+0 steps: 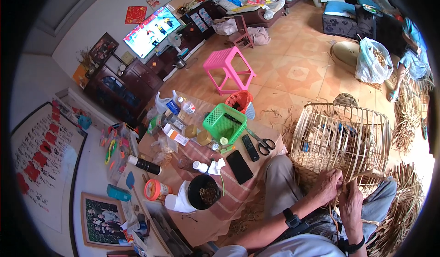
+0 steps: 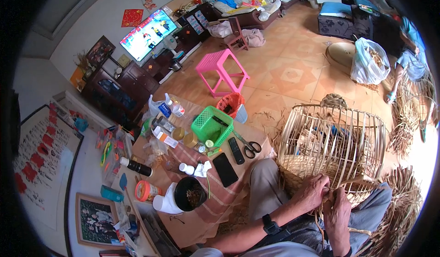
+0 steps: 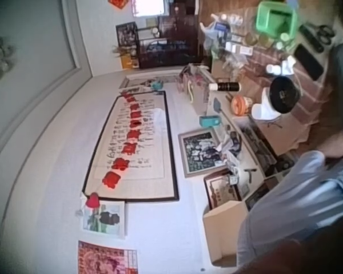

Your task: Weaving a large bamboo or reed basket by hand.

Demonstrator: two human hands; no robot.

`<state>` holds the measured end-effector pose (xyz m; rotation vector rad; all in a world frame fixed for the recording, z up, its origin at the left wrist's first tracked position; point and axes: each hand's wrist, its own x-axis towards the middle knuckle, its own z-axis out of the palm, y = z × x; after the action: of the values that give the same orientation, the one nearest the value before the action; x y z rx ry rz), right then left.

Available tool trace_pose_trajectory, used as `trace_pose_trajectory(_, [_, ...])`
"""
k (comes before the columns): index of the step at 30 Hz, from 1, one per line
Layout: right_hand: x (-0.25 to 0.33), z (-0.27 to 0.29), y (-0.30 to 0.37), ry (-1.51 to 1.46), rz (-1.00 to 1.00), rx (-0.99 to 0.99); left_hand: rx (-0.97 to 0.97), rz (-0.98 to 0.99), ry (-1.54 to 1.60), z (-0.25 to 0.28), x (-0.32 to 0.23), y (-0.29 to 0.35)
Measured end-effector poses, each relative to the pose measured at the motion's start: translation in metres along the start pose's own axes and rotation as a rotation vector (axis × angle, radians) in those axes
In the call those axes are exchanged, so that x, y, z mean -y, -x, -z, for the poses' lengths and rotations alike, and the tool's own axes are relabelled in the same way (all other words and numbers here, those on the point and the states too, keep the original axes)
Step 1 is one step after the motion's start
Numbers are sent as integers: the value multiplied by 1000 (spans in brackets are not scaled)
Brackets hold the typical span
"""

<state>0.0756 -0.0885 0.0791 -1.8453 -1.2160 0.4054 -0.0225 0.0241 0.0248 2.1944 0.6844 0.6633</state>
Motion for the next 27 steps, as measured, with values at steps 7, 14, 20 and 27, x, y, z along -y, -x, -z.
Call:
trace_pose_trajectory(7, [5, 15, -23, 324, 349, 84, -89, -71, 9, 4, 1, -1])
trace_pose_trajectory(14, [-9, 2, -5, -70, 113, 44, 3, -15, -65, 4, -1, -1])
trace_pose_trajectory(20, [5, 15, 15, 278, 144, 148, 30, 12, -48, -5, 9, -2])
trace_pose_trajectory(27, [16, 7, 4, 29, 328, 71, 57, -27, 29, 8, 10, -4])
